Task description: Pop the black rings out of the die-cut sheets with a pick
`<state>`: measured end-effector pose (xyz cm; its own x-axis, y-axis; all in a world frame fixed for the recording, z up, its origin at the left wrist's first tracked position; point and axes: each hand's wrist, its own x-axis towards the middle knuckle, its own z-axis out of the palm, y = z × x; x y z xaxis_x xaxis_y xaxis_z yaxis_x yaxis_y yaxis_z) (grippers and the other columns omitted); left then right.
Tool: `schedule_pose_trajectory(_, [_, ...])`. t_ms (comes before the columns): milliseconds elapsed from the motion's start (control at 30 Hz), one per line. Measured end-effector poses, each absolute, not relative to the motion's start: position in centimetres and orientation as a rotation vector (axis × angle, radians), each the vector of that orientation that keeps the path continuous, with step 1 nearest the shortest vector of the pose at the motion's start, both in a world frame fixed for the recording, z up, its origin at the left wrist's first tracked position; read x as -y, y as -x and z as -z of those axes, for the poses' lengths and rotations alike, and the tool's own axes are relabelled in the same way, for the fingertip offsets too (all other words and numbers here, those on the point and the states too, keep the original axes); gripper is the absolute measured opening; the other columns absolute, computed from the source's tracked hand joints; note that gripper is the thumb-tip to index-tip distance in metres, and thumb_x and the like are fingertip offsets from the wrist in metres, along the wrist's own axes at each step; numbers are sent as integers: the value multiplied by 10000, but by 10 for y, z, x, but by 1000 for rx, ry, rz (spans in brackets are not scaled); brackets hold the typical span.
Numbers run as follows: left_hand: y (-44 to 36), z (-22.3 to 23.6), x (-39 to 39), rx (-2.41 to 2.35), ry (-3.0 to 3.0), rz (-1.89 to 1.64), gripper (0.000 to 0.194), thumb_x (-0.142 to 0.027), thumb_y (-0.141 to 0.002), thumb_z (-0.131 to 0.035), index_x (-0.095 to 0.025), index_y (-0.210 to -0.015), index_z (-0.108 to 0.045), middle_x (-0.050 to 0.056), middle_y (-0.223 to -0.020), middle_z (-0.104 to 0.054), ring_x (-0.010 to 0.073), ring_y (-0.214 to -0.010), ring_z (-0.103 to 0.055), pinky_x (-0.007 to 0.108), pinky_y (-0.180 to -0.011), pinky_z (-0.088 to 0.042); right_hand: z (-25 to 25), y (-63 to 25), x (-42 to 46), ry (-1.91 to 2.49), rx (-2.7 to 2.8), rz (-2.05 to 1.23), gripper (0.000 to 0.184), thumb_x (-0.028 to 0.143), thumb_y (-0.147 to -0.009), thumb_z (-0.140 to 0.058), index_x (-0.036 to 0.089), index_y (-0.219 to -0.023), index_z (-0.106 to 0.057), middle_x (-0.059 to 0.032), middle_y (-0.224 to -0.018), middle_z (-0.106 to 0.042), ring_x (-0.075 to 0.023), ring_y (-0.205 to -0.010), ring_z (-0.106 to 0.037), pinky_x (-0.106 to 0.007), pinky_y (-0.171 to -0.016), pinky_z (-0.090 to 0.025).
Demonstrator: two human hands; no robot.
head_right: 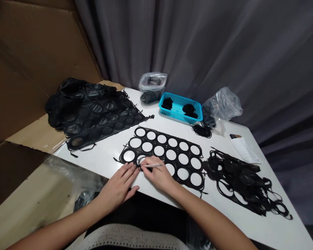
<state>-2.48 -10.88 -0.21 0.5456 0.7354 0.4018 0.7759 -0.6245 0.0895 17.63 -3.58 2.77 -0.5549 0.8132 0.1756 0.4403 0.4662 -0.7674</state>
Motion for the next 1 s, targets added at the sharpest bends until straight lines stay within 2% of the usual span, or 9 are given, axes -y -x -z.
schedule_pose_trajectory(167, [25, 2, 108, 1306, 2674, 648, 448, -336, -979, -529, -57, -1328, -564, 166, -1285, -636, 321, -1247, -549, 473, -1109, -398, -26, -174, 43, 1003, 2283, -828, 102, 128, -924, -571, 223, -901, -602, -19, -889, -688, -190, -857, -598, -333, -815, -436])
schedule_pose_trajectory(333, [25, 2, 107, 1315, 2708, 661, 462, -308, -966, -538, -77, -1366, -533, 158, -1274, -642, 323, -1245, -550, 493, -1107, -400, -28, -176, 34, 894, 2543, -463, 162, 114, -937, -468, 192, -994, -598, -108, -1028, -692, -256, -960, -580, -396, -851, -388])
schedule_pose_trajectory(500, [24, 0, 107, 1321, 2720, 661, 454, -296, -960, -547, -65, -1350, -539, 166, -1279, -637, 330, -1235, -552, 507, -1087, -422, -46, -206, -38, 1463, 2249, -38, 160, 133, -903, -448, 188, -828, -578, -98, -773, -648, -252, -761, -557, -371, -744, -354])
schedule_pose_trajectory(567, [25, -1, 107, 1316, 2726, 678, 461, -303, -962, -554, -57, -1350, -535, 170, -1274, -636, 329, -1237, -551, 502, -1089, -425, -54, -213, -58, 1539, 2135, -109, 121, 164, -889, -481, 197, -804, -562, -79, -751, -646, -235, -709, -555, -345, -696, -353])
schedule_pose_trajectory(667, [33, -5, 108, 1338, 2745, 696, 456, -320, -980, -540, -73, -1363, -525, 167, -1308, -614, 307, -1265, -533, 472, -1092, -438, -58, -202, -58, 1429, 2092, -475, 112, 221, -883, -522, 211, -774, -550, -45, -789, -679, -197, -659, -564, -314, -657, -376])
schedule_pose_trajectory(867, [56, -5, 108, 1479, 2618, 672, 396, -309, -1001, -507, -86, -1323, -567, 171, -1268, -631, 320, -1236, -551, 496, -1071, -456, -43, -144, -2, 1071, 2124, -1117, 116, 228, -900, -536, 213, -801, -594, -17, -898, -714, -183, -844, -650, -298, -783, -465])
schedule_pose_trajectory(1000, [61, 0, 111, 1498, 2616, 682, 424, -306, -999, -505, -112, -1374, -539, 158, -1291, -630, 304, -1248, -554, 486, -1095, -438, -35, -130, 16, 1038, 2155, -1183, 88, 194, -896, -551, 216, -834, -610, -12, -933, -715, -185, -914, -649, -305, -823, -477])
